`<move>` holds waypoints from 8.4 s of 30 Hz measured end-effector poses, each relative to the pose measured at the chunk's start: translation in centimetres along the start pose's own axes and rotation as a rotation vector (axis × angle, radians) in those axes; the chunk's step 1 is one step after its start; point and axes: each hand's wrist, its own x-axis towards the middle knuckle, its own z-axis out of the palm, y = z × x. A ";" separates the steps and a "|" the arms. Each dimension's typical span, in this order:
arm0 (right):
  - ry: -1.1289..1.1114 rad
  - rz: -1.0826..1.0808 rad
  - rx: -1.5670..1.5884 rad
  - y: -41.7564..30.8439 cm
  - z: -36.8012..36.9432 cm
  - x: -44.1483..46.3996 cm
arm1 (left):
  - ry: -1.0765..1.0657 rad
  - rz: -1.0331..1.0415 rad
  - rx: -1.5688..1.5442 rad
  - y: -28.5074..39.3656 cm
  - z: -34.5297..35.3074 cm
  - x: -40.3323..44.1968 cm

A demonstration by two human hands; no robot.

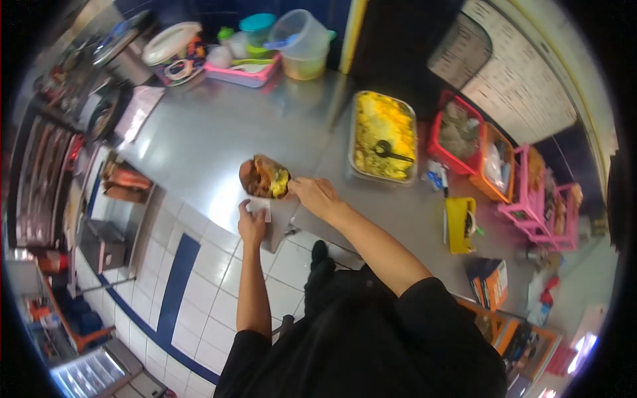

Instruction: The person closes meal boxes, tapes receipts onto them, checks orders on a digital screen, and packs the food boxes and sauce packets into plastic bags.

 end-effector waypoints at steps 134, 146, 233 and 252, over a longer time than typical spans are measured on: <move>0.183 0.403 0.372 11.5 -0.3 -37.7 | -0.274 0.909 -0.040 31.1 14.3 -30.3; 0.894 0.932 1.011 18.0 -4.7 -36.2 | -0.554 0.096 -0.494 20.2 18.9 -17.6; 0.783 0.757 0.965 16.5 -1.1 -32.3 | -0.556 0.970 -0.131 23.0 20.9 -19.9; 0.846 0.842 0.668 16.4 -0.6 -31.4 | -0.759 0.943 0.159 25.7 20.8 -18.0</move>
